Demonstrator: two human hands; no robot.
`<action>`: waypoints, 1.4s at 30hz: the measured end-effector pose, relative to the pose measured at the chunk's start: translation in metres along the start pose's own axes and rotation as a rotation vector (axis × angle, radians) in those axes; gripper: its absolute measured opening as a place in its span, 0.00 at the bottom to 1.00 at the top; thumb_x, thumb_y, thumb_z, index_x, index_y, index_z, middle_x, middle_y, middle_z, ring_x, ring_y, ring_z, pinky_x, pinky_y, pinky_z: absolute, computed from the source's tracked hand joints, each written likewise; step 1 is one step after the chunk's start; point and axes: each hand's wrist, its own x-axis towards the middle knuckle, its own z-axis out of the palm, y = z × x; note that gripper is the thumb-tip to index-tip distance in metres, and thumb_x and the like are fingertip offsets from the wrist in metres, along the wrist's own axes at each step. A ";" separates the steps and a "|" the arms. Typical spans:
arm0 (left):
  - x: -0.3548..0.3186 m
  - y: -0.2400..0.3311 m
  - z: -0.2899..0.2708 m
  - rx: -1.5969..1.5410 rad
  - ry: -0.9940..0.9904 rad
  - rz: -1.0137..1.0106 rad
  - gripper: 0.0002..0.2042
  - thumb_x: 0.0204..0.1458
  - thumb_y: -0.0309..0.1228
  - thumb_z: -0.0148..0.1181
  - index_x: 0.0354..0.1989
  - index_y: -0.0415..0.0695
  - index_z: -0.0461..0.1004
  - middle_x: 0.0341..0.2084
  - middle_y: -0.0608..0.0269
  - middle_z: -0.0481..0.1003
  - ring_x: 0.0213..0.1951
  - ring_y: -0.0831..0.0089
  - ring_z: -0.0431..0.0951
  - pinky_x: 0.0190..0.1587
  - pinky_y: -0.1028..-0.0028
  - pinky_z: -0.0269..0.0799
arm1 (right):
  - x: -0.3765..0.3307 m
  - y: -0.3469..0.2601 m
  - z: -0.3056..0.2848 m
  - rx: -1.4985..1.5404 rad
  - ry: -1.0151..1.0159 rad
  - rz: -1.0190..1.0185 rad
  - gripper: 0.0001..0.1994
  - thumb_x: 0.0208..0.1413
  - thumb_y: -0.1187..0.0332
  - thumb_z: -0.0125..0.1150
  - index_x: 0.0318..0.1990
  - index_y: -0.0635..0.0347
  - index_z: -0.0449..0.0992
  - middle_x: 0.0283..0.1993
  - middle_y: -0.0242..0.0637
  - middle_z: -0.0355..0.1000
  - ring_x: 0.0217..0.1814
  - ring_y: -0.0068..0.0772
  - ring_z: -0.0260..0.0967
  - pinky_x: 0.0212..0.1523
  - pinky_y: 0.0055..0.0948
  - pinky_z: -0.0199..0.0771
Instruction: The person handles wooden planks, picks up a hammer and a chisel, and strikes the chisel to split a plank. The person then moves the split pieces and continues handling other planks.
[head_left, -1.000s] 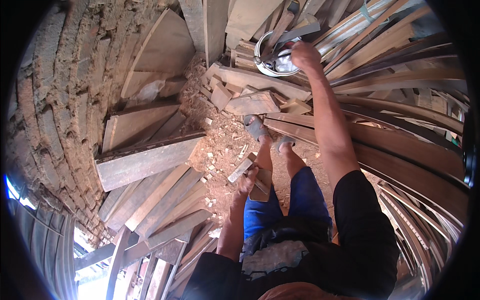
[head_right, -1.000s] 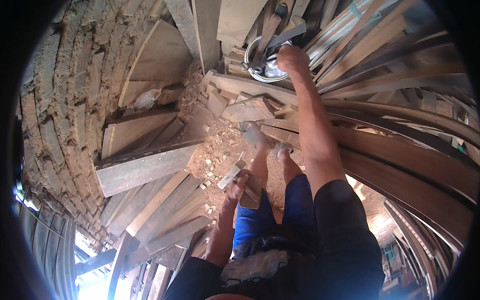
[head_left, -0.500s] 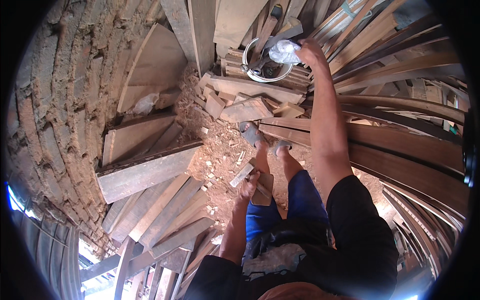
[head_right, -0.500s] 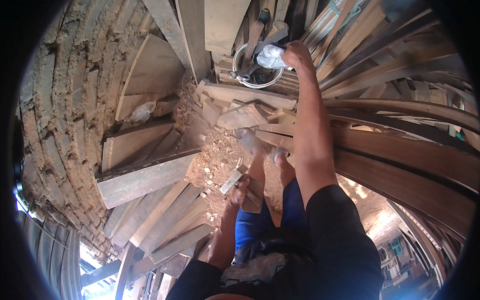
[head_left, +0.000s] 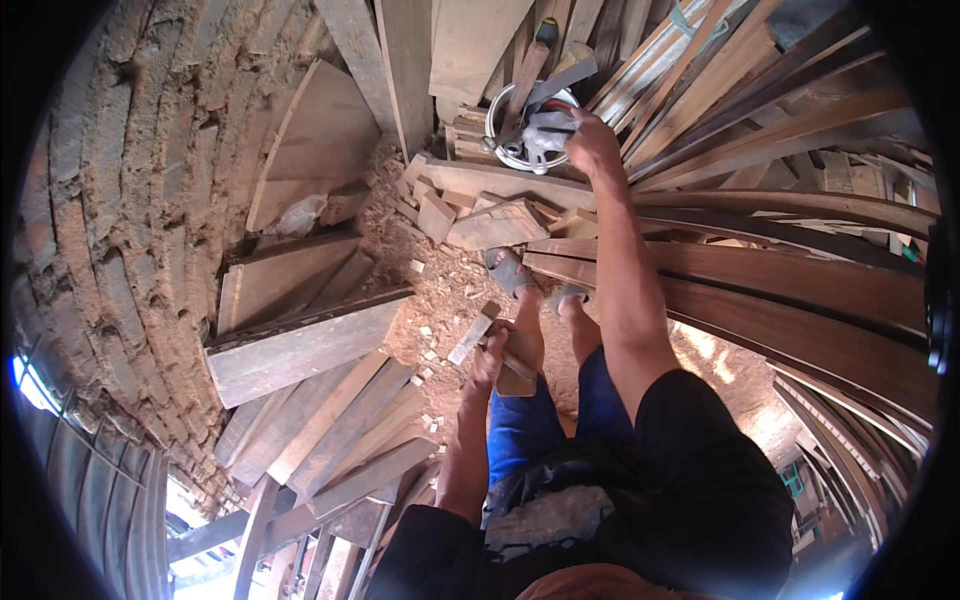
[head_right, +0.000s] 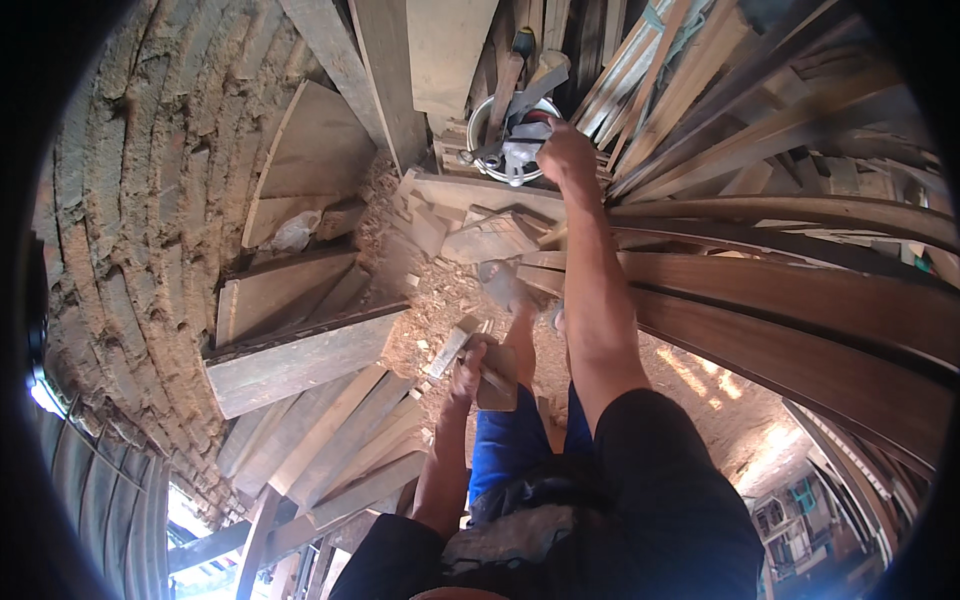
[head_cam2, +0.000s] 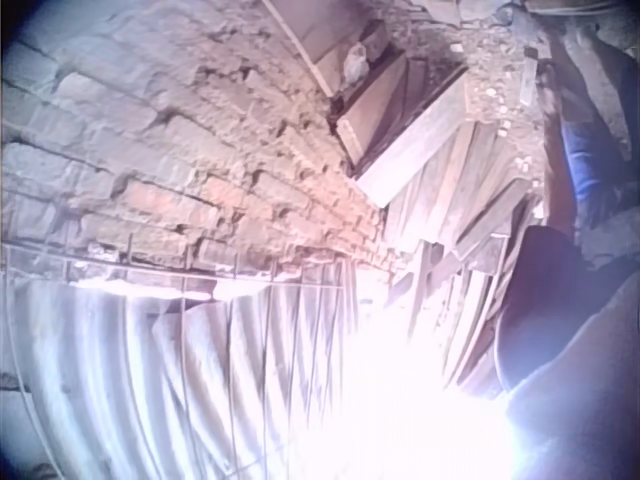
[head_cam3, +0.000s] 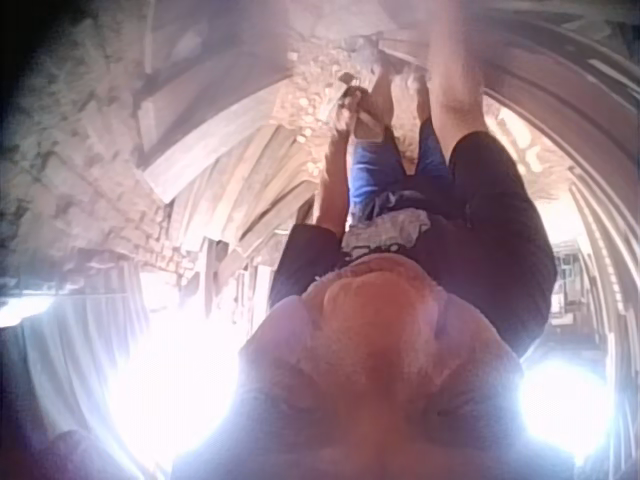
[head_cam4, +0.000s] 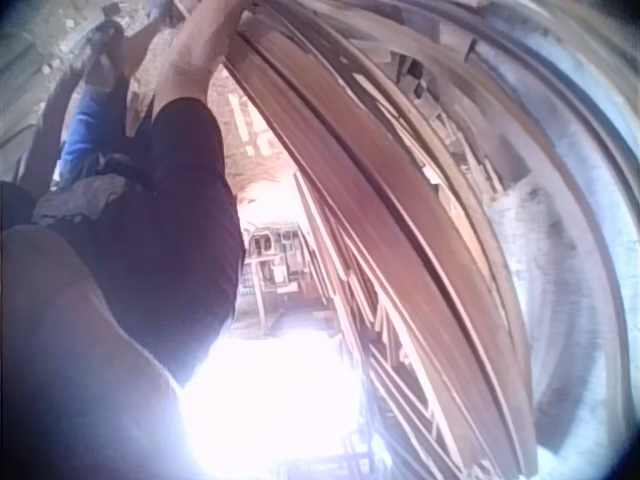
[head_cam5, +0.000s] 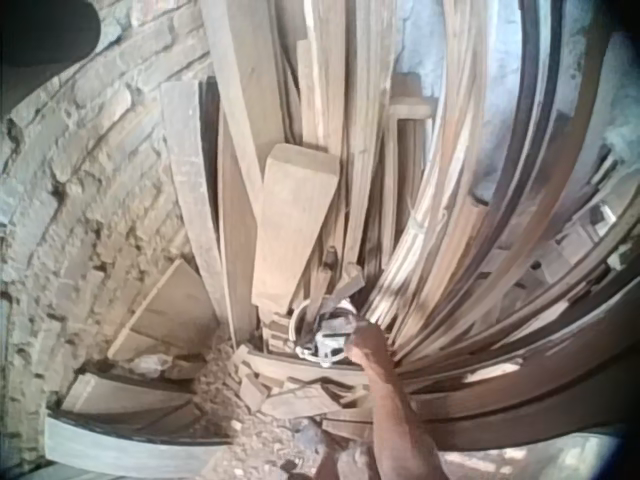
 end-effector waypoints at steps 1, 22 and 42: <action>0.004 0.007 0.001 0.009 0.003 0.014 0.14 0.56 0.39 0.54 0.37 0.40 0.77 0.34 0.68 0.73 0.41 0.75 0.67 0.51 0.71 0.62 | -0.019 -0.007 -0.007 0.061 0.060 0.043 0.17 0.55 0.68 0.57 0.53 0.60 0.75 0.44 0.49 0.78 0.46 0.49 0.77 0.48 0.40 0.77; 0.144 0.188 0.082 -0.072 -0.005 0.485 0.37 0.49 0.63 0.55 0.54 0.42 0.75 0.54 0.55 0.73 0.50 0.66 0.74 0.53 0.66 0.68 | -0.183 -0.005 -0.001 1.030 -0.145 0.109 0.23 0.60 0.47 0.61 0.32 0.64 0.76 0.24 0.29 0.68 0.24 0.15 0.62 0.24 0.23 0.64; 0.237 0.277 0.098 0.108 -0.084 0.429 0.05 0.51 0.25 0.62 0.36 0.40 0.77 0.34 0.58 0.77 0.32 0.67 0.77 0.39 0.69 0.75 | -0.229 0.002 -0.001 1.011 -0.341 0.610 0.29 0.53 0.46 0.64 0.42 0.72 0.78 0.36 0.48 0.77 0.39 0.37 0.74 0.41 0.38 0.72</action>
